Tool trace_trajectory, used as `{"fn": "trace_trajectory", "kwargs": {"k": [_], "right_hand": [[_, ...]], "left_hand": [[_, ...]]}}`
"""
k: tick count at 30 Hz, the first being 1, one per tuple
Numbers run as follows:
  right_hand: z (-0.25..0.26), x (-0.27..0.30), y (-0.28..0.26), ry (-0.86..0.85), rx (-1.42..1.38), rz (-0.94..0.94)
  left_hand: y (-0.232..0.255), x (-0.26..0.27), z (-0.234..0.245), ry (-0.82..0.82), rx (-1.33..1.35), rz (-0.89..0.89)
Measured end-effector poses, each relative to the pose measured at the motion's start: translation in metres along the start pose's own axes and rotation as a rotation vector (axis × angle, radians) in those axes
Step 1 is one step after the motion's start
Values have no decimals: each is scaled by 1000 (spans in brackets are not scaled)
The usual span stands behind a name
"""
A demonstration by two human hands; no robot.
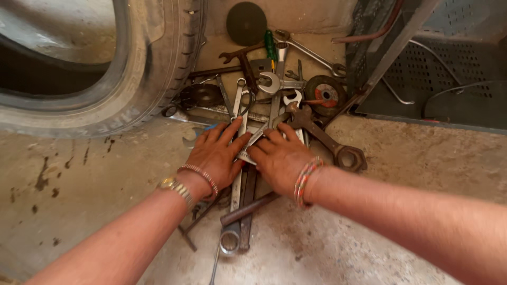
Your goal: The person moves a plastic crate, a bottle, and a power tool aside to sort through a pile of metal wrenches and hooks on the floor.
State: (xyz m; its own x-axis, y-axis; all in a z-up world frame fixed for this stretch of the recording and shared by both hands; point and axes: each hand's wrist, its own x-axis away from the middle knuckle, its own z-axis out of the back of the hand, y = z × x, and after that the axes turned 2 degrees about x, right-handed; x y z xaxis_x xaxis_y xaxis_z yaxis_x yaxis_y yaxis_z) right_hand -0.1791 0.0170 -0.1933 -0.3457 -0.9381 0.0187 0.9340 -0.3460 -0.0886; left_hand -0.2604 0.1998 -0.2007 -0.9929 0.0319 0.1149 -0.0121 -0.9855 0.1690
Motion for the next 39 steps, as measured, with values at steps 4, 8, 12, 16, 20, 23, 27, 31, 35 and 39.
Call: {"fn": "trace_trajectory", "kwargs": {"k": [4,8,12,16,20,23,27,31,35,39], "right_hand": [[-10,-2,-14,83,35,-29],[-14,-7,-20,23,47,-125],[-8,-12,-23,118,-44,-146],[10,-4,-20,73,-137,-152],[24,15,-18,139,-279,-220],[36,37,-3,11,-342,-364],[41,71,27,19,-596,-443],[26,100,61,-25,-1245,-482],[6,125,68,-42,-1745,-603],[-2,136,62,24,-1833,-772]], "left_hand": [[-8,8,-9,297,90,-96],[-1,14,2,209,119,29],[-5,20,21,141,108,-13],[-7,26,42,93,106,-55],[-7,24,58,66,25,-81],[-13,18,68,119,-7,-139],[-15,-3,62,0,202,85],[-12,-28,34,-35,676,194],[9,-55,16,-13,1331,417],[59,-82,1,127,1310,685]]}}
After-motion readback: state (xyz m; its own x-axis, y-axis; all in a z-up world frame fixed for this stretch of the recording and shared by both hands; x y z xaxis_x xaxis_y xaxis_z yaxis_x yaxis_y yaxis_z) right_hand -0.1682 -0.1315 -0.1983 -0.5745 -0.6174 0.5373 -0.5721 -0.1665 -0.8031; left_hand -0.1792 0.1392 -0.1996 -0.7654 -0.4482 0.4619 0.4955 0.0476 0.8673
